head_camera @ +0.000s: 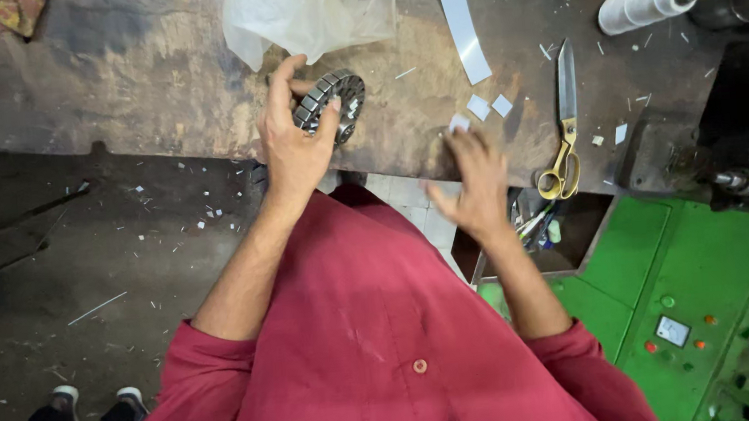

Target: The person cuts small rectangular pieces from a white strip using shears and inserts them into the slots of a circular metal component. The person repeats this process, cutting and placing pieces until the component is filled.

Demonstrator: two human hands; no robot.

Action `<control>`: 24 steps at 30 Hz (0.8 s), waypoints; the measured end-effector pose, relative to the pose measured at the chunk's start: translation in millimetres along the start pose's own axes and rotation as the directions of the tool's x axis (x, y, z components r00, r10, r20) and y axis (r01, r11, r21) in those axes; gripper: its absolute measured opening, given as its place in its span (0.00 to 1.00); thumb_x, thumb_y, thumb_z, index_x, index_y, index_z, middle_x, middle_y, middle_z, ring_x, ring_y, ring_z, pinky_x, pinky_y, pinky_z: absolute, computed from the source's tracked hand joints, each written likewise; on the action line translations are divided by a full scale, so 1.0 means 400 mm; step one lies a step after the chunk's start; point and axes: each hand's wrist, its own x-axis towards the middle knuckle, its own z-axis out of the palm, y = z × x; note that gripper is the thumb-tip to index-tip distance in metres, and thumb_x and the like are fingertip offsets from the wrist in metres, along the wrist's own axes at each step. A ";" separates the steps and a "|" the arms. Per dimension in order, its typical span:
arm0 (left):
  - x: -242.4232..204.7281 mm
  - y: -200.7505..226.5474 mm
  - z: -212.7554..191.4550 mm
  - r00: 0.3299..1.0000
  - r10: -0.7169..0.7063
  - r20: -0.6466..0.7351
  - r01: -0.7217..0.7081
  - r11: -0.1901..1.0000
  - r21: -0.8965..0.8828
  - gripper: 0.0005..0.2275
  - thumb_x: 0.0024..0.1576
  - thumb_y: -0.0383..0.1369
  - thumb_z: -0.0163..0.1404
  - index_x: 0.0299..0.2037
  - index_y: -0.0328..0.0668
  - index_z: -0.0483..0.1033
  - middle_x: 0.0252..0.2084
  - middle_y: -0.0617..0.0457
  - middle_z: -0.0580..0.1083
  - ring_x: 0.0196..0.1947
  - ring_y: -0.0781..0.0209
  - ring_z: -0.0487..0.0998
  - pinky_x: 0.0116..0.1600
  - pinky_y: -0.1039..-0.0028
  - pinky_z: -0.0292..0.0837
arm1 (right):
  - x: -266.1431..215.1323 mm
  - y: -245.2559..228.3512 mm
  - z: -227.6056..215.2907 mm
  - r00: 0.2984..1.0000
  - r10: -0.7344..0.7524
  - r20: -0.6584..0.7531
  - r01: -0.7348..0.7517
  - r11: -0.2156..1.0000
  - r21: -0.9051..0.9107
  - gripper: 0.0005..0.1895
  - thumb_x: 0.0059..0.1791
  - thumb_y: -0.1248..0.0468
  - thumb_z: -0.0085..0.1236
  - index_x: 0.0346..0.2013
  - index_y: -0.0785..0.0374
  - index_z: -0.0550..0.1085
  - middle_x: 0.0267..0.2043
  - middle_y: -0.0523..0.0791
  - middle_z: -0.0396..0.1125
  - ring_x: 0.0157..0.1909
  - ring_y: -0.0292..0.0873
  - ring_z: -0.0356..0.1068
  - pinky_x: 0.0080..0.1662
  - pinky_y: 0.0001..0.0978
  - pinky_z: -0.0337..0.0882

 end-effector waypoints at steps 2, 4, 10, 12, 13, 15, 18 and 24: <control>0.001 0.001 0.000 1.000 0.015 -0.014 -0.014 0.999 0.037 0.24 0.56 0.25 0.61 0.63 0.40 0.68 0.39 0.49 0.76 0.37 0.55 0.78 0.47 0.65 0.74 | -0.053 -0.001 0.010 1.000 -0.018 0.010 0.018 1.000 0.026 0.21 0.36 0.65 0.67 0.42 0.70 0.77 0.43 0.53 0.72 0.47 0.59 0.71 0.46 0.48 0.66; 0.004 -0.002 -0.003 1.000 0.026 -0.015 -0.025 0.998 0.060 0.23 0.56 0.25 0.60 0.63 0.40 0.69 0.39 0.49 0.76 0.39 0.54 0.78 0.48 0.64 0.73 | -0.100 0.018 0.014 0.999 -0.042 0.025 0.040 0.997 0.071 0.15 0.39 0.71 0.65 0.41 0.67 0.78 0.42 0.50 0.72 0.47 0.56 0.72 0.46 0.48 0.66; 0.032 -0.040 -0.026 0.975 0.140 0.171 -0.154 0.985 0.072 0.22 0.57 0.32 0.62 0.60 0.34 0.70 0.51 0.38 0.74 0.52 0.45 0.76 0.56 0.62 0.71 | -0.118 0.032 0.038 0.895 0.443 -0.054 -0.355 0.779 0.517 0.07 0.49 0.75 0.63 0.41 0.67 0.77 0.49 0.50 0.72 0.52 0.50 0.74 0.51 0.36 0.73; 0.028 -0.047 -0.027 0.978 0.117 0.175 -0.136 0.986 0.101 0.14 0.64 0.32 0.56 0.58 0.39 0.74 0.52 0.42 0.77 0.55 0.48 0.78 0.61 0.64 0.72 | -0.049 0.016 0.064 0.882 0.466 -0.070 -0.319 0.700 0.639 0.09 0.47 0.73 0.67 0.41 0.69 0.78 0.52 0.53 0.71 0.55 0.50 0.73 0.54 0.37 0.73; 0.022 -0.049 -0.028 0.978 0.106 0.182 -0.129 0.985 0.117 0.11 0.67 0.32 0.53 0.57 0.42 0.76 0.52 0.44 0.79 0.56 0.50 0.80 0.63 0.65 0.72 | -0.008 -0.003 0.082 0.853 0.519 0.051 -0.365 0.525 0.769 0.12 0.45 0.71 0.68 0.43 0.70 0.78 0.54 0.53 0.68 0.55 0.47 0.71 0.53 0.33 0.73; 0.003 -0.048 -0.008 0.993 0.094 0.065 -0.103 0.983 0.152 0.10 0.66 0.31 0.51 0.56 0.39 0.77 0.53 0.43 0.78 0.57 0.48 0.77 0.65 0.64 0.68 | 0.078 -0.055 0.123 0.839 0.510 0.188 -0.372 0.286 0.883 0.14 0.44 0.69 0.68 0.43 0.68 0.79 0.54 0.51 0.68 0.53 0.42 0.71 0.52 0.29 0.74; -0.022 -0.035 0.015 0.999 0.041 -0.014 -0.042 0.999 -0.024 0.12 0.65 0.31 0.48 0.57 0.37 0.73 0.56 0.42 0.73 0.59 0.47 0.72 0.67 0.64 0.63 | 0.171 -0.119 0.157 0.882 0.442 0.162 -0.313 0.294 0.903 0.11 0.43 0.68 0.69 0.39 0.67 0.81 0.47 0.49 0.73 0.47 0.40 0.74 0.48 0.28 0.75; 0.008 0.011 -0.042 0.963 0.196 0.187 -0.201 0.980 0.008 0.09 0.64 0.27 0.44 0.51 0.35 0.74 0.59 0.40 0.66 0.62 0.44 0.68 0.68 0.63 0.61 | 0.244 -0.183 0.182 0.920 0.389 -0.053 -0.116 0.398 0.910 0.08 0.42 0.70 0.69 0.35 0.68 0.81 0.41 0.49 0.75 0.46 0.44 0.76 0.49 0.32 0.74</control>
